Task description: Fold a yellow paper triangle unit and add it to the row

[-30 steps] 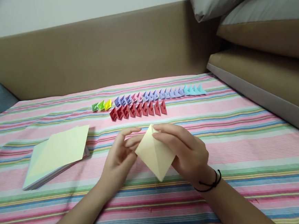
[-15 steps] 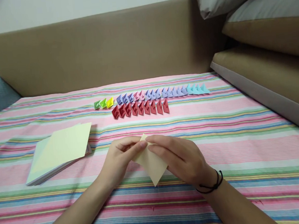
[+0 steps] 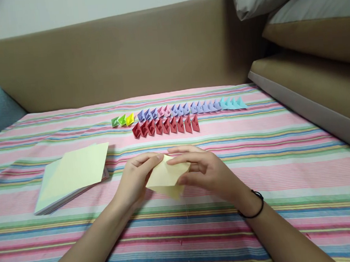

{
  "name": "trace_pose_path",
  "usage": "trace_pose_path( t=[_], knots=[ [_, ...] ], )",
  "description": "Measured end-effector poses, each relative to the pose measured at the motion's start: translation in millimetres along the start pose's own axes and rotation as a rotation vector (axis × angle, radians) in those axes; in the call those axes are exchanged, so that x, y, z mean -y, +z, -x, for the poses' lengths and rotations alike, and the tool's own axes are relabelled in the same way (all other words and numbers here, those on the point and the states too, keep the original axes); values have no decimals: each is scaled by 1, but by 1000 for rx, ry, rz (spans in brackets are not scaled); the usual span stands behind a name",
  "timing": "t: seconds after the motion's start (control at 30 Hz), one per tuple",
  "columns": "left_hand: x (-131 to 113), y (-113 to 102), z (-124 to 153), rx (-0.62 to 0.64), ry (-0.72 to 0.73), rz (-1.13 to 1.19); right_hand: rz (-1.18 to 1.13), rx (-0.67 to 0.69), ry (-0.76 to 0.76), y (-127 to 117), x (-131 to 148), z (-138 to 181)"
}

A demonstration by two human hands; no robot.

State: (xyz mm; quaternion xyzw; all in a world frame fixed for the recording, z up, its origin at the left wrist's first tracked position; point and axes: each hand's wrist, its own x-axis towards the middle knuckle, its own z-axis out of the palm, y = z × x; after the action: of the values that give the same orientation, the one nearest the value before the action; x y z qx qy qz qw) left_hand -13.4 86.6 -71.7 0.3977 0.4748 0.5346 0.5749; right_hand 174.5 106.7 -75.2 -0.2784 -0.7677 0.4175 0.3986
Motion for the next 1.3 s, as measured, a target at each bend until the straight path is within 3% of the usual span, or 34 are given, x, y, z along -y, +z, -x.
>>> trace_pose_path(
  t=[0.07,0.2,0.37,0.47,0.57,0.67,0.77,0.87,1.1,1.3],
  knots=[
    [1,0,-1,25,-36,2,-160,-19,121,0,-3,-1],
    [1,-1,-3,74,-82,-68,-214,-78,313,3,-7,-1],
    [3,-11,-11,142,1,-373,-182,35,398,3,-11,0],
    [7,-16,-16,199,144,-662,-108,88,415,1,-16,1],
    [12,-16,-21,224,408,-892,-30,98,412,1,-20,3],
    [18,-16,-25,367,605,-1033,103,104,389,1,-19,4],
    [22,-16,-24,516,652,-1129,381,48,304,-1,-15,3],
    [23,-17,-16,526,682,-1222,575,-50,248,-7,-12,1],
    [21,-20,19,509,743,-1516,477,-66,279,-9,-10,-1],
    [34,-13,33,522,816,-1675,404,-102,313,-9,-16,-1]
  ],
)
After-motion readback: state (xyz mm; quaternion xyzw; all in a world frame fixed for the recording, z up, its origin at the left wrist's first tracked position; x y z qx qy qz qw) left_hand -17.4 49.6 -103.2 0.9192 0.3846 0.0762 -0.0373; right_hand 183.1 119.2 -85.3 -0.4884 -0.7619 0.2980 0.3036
